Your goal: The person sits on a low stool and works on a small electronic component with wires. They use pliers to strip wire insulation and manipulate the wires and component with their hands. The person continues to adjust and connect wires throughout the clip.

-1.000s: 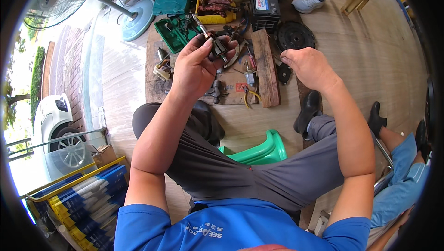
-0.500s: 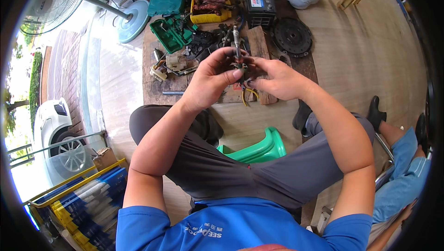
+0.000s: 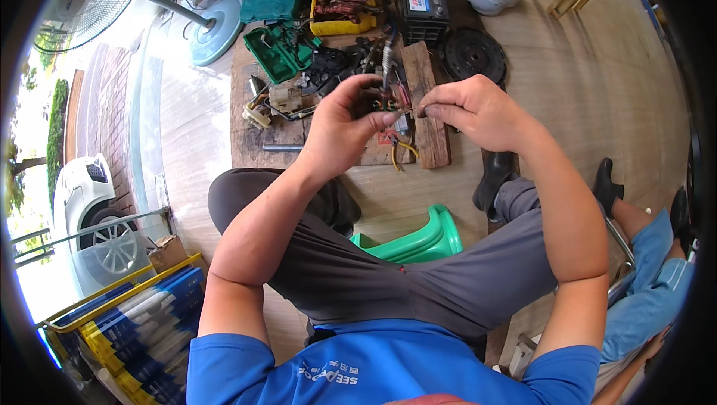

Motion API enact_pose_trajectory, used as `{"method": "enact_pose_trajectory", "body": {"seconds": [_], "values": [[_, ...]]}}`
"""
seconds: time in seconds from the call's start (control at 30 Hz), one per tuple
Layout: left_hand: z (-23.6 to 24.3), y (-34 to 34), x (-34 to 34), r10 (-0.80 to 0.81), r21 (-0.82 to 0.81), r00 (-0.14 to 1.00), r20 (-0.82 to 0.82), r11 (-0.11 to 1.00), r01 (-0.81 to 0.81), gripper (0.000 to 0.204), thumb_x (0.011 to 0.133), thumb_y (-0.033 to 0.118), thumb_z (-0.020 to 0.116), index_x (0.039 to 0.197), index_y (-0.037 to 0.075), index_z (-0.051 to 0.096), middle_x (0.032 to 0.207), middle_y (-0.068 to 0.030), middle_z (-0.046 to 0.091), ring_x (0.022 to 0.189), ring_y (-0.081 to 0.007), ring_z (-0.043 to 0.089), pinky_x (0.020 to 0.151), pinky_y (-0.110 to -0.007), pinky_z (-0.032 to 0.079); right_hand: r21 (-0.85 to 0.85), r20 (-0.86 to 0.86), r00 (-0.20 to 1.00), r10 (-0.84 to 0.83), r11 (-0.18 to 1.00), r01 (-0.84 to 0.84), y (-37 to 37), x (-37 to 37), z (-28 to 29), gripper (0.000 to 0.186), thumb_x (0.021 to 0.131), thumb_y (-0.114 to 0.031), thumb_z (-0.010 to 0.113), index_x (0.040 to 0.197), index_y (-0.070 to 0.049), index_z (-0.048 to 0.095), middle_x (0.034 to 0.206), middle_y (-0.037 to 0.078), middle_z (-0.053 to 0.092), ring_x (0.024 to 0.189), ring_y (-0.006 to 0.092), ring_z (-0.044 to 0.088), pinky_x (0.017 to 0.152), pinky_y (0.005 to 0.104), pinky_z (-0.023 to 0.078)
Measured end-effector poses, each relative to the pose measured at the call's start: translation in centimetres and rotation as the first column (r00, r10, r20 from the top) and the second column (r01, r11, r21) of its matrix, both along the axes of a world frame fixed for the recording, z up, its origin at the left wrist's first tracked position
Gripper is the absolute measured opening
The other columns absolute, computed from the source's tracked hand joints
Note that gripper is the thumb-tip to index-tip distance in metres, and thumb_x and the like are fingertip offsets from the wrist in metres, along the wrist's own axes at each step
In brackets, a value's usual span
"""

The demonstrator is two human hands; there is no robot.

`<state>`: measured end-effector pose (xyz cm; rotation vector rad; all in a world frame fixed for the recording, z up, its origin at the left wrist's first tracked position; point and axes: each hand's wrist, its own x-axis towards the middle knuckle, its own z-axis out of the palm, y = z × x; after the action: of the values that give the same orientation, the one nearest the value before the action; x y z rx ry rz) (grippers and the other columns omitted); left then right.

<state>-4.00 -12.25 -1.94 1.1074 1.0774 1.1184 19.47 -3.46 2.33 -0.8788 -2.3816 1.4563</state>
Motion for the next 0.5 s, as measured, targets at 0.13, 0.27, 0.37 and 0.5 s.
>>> {"method": "enact_pose_trajectory", "body": {"seconds": [0.13,0.27,0.37,0.5], "values": [[0.7,0.8,-0.7,0.224,-0.082,0.955,0.197,0.974,-0.212,0.036,0.096,0.001,0.062,0.129,0.001,0.049,0.118,-0.0150,0.066,0.114,-0.0260,0.065,0.096,-0.040,0.055,-0.004,0.008,0.995,0.100,0.995,-0.100,-0.6,0.3,0.5,0.020,0.095,-0.018,0.062,0.102,-0.001,0.072,0.086,0.017,0.070,0.078,0.0288,0.067,0.074,0.0365,0.052],[1.6,1.5,-2.2,0.230,-0.145,0.833,0.503,0.973,-0.181,0.027,0.105,0.012,0.047,0.129,0.001,0.050,0.121,-0.0201,0.064,0.118,-0.0360,0.062,0.097,-0.047,0.056,0.252,0.214,0.975,0.064,0.961,-0.118,-0.8,0.5,0.1,0.023,0.095,-0.024,0.061,0.093,-0.003,0.071,0.081,0.020,0.068,0.079,0.0375,0.066,0.073,0.0431,0.053],[2.1,1.6,-2.6,0.219,-0.147,0.780,0.586,0.975,-0.164,0.027,0.106,0.011,0.045,0.130,0.001,0.050,0.122,-0.0207,0.063,0.120,-0.0372,0.061,0.098,-0.048,0.056,0.406,0.247,0.962,-0.115,0.914,0.005,0.5,1.5,-2.1,0.024,0.095,-0.026,0.060,0.091,-0.006,0.072,0.081,0.020,0.068,0.082,0.0392,0.066,0.074,0.0461,0.053],[2.3,1.5,-2.3,0.187,-0.119,0.790,0.584,0.982,-0.144,0.027,0.104,0.009,0.049,0.129,-0.001,0.049,0.122,-0.0197,0.062,0.117,-0.0341,0.062,0.099,-0.049,0.054,0.474,0.252,0.940,-0.229,0.876,0.086,2.0,2.3,-2.8,0.021,0.095,-0.021,0.061,0.098,-0.003,0.072,0.088,0.020,0.070,0.084,0.0386,0.067,0.076,0.0447,0.054]]}}
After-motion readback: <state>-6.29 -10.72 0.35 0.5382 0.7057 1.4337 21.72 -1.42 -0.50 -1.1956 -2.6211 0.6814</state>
